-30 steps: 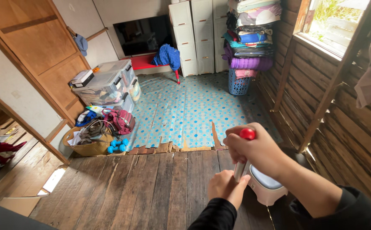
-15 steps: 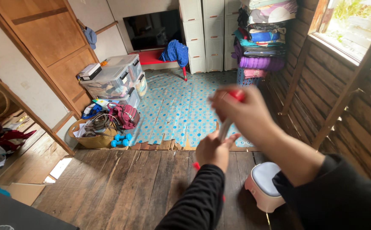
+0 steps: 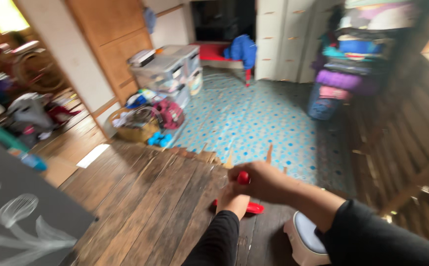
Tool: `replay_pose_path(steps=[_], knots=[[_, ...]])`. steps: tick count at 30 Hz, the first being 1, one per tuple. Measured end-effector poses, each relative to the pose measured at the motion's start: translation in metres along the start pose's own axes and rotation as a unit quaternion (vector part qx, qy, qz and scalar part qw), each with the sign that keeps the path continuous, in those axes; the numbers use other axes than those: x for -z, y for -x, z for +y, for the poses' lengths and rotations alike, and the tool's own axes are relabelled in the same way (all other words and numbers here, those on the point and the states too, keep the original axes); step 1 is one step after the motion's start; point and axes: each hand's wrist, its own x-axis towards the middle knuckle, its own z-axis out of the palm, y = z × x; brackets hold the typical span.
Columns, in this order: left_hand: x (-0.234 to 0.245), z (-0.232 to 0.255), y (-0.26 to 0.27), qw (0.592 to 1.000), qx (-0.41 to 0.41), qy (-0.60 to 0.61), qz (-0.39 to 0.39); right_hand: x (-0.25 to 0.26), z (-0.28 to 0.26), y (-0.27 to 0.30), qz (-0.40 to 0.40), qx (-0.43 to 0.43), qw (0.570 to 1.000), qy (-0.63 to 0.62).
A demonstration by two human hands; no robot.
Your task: The person sweeps the wooden floor with a broom, moving between furniture and household items in a room.
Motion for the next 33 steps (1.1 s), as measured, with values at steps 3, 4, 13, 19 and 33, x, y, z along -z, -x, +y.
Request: replay_pose_path(steps=[3, 4, 13, 19, 33], knots=[[0.003, 0.004, 0.013, 0.997, 0.003, 0.013, 0.070, 0.015, -0.015, -0.006, -0.006, -0.009, 0.999, -0.046], [0.006, 0.007, 0.015, 0.995, 0.001, 0.028, 0.096, 0.020, -0.020, -0.010, -0.011, 0.008, 0.996, -0.085], [0.035, 0.022, 0.073, 0.970, 0.050, 0.069, 0.226, 0.021, -0.060, -0.026, -0.121, 0.049, 0.961, -0.245], [0.047, 0.035, 0.099, 0.968, 0.075, 0.020, 0.239, 0.019, -0.062, -0.028, -0.143, 0.060, 0.931, -0.331], [0.041, 0.092, 0.112, 0.972, 0.005, 0.017, 0.233, 0.053, -0.063, 0.017, 0.019, 0.088, 0.909, -0.407]])
